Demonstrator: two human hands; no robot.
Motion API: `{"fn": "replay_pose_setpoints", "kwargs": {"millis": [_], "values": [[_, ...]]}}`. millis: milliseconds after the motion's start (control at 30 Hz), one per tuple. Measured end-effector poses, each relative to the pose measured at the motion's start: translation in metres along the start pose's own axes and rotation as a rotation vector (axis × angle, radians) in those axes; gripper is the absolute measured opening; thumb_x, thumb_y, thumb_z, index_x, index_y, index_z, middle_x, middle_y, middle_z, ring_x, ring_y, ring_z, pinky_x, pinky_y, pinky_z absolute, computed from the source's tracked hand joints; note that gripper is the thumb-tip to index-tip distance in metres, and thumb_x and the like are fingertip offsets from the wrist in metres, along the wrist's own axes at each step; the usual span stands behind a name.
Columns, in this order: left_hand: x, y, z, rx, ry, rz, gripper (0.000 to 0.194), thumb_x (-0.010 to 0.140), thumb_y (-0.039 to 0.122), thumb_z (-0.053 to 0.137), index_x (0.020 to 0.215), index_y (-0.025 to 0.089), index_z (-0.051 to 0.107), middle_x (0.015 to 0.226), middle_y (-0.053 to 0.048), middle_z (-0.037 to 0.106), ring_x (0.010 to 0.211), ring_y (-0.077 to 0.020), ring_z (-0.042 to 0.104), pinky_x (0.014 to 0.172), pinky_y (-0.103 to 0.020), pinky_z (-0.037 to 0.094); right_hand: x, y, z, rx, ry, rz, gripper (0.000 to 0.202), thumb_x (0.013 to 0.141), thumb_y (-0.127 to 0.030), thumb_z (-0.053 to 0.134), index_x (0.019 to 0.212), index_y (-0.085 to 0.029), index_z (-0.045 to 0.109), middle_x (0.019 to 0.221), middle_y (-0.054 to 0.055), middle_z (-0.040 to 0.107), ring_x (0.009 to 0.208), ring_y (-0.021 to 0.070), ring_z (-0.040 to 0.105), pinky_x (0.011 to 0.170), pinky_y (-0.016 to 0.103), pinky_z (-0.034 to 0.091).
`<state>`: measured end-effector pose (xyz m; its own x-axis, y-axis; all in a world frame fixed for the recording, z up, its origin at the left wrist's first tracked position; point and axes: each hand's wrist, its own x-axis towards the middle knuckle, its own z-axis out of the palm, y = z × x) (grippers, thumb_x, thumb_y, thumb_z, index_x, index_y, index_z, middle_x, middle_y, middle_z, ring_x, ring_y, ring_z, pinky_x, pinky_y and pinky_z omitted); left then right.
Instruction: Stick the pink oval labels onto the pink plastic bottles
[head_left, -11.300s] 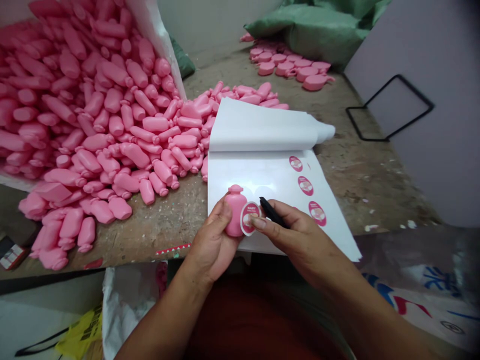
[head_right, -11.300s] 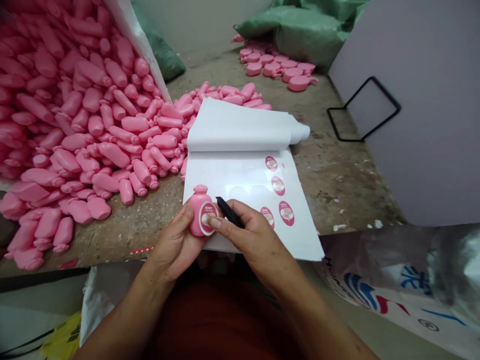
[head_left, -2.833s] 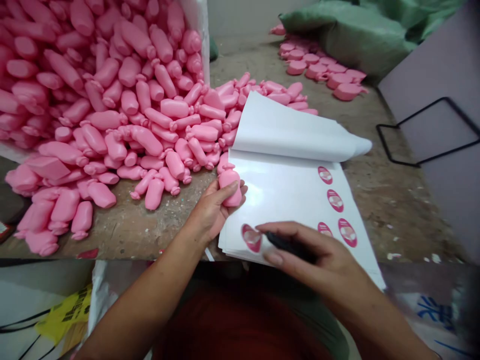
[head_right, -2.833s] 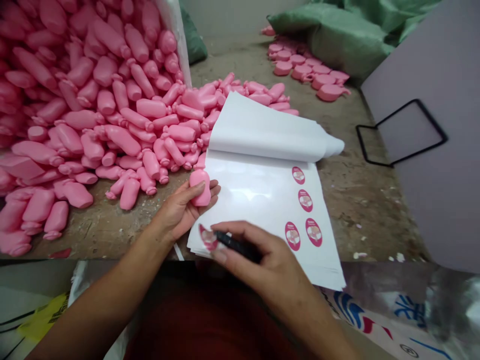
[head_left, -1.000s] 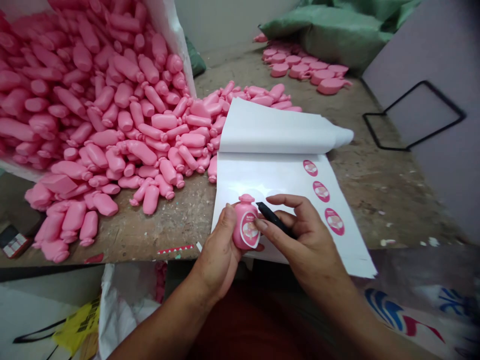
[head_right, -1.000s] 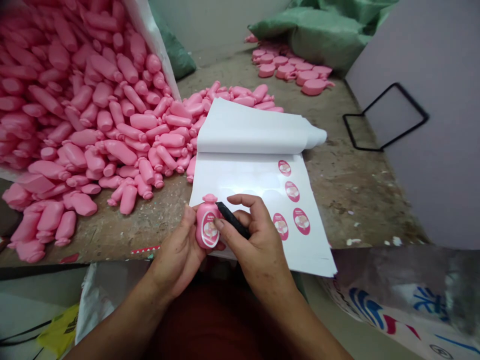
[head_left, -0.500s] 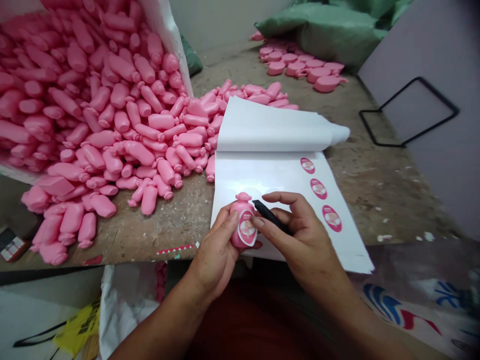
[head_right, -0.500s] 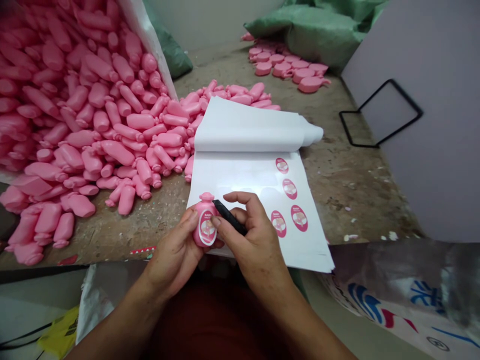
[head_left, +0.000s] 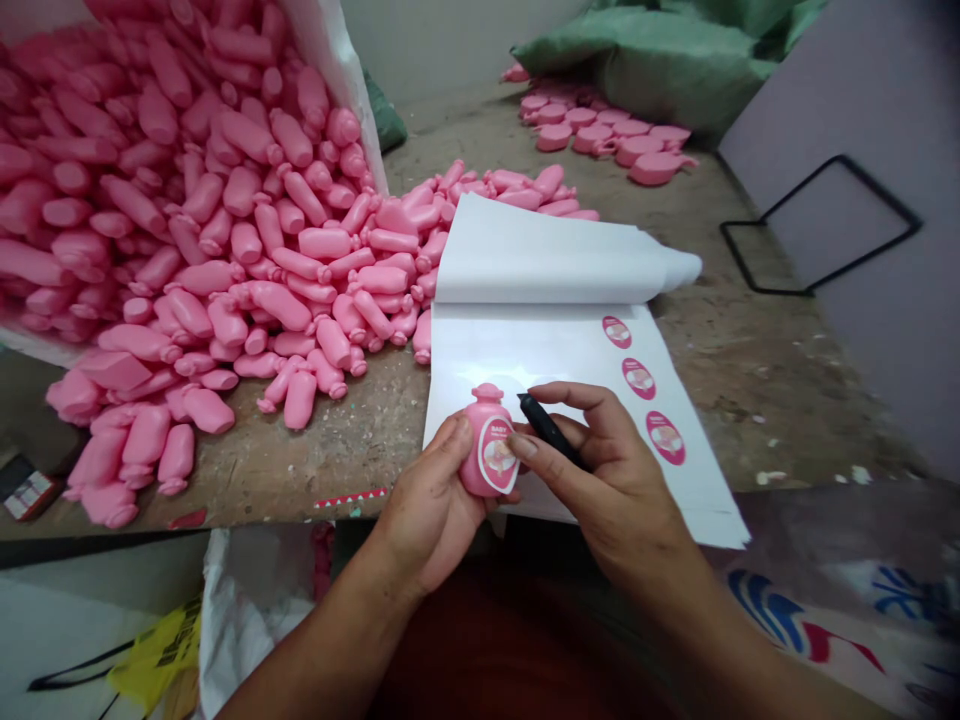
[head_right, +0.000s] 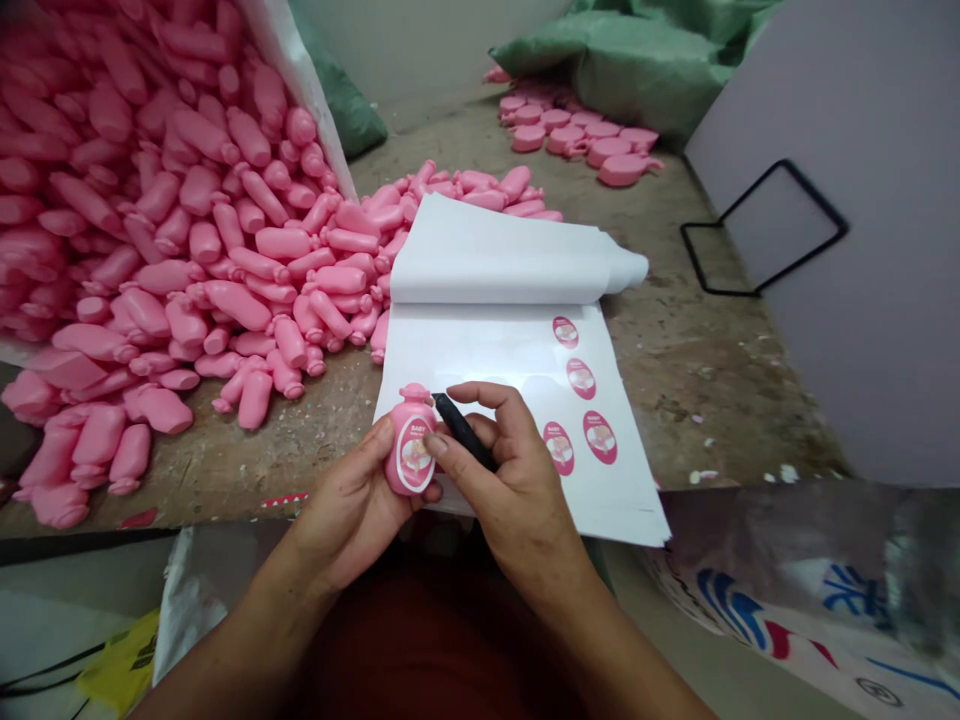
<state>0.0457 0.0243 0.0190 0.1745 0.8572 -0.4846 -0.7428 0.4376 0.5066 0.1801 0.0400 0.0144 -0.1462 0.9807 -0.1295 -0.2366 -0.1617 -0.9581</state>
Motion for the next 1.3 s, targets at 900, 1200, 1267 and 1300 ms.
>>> {"fn": "replay_pose_setpoints", "kwargs": {"millis": [900, 1200, 1267, 1300], "values": [[0.0005, -0.0053, -0.0007, 0.053, 0.033, 0.057, 0.028, 0.098, 0.038, 0.055, 0.113, 0.017, 0.066, 0.1, -0.005, 0.062, 0.079, -0.012, 0.059, 0.06, -0.022, 0.05, 0.0026, 0.0033, -0.0023, -0.037, -0.021, 0.044, 0.038, 0.081, -0.037, 0.078, 0.11, -0.03, 0.054, 0.069, -0.007, 0.066, 0.059, 0.0135, 0.063, 0.056, 0.025, 0.051], [-0.0004, -0.0038, 0.0012, 0.066, 0.033, 0.045, 0.026, 0.1, 0.034, 0.05, 0.114, 0.018, 0.065, 0.097, -0.003, 0.061, 0.079, -0.0112, 0.058, 0.061, -0.021, 0.049, 0.0019, 0.003, -0.003, 0.03, -0.032, 0.065, 0.039, 0.079, -0.035, 0.08, 0.109, -0.029, 0.055, 0.076, -0.006, 0.069, 0.059, 0.0115, 0.063, 0.057, 0.023, 0.052], [-0.0006, -0.0044, 0.0012, 0.078, 0.034, 0.053, 0.026, 0.099, 0.036, 0.052, 0.114, 0.019, 0.065, 0.098, -0.003, 0.061, 0.08, -0.0116, 0.058, 0.062, -0.022, 0.048, 0.0021, 0.0034, -0.0026, 0.019, -0.023, 0.071, 0.04, 0.079, -0.037, 0.08, 0.109, -0.029, 0.055, 0.075, -0.006, 0.069, 0.059, 0.0121, 0.063, 0.057, 0.024, 0.053], [-0.0005, -0.0047, 0.001, 0.081, 0.032, 0.057, 0.026, 0.098, 0.036, 0.053, 0.114, 0.019, 0.065, 0.098, -0.004, 0.061, 0.08, -0.0119, 0.059, 0.063, -0.022, 0.048, 0.0024, 0.0038, -0.0025, 0.013, -0.018, 0.075, 0.041, 0.078, -0.038, 0.08, 0.109, -0.029, 0.055, 0.076, -0.006, 0.069, 0.06, 0.0125, 0.063, 0.056, 0.024, 0.053]]}}
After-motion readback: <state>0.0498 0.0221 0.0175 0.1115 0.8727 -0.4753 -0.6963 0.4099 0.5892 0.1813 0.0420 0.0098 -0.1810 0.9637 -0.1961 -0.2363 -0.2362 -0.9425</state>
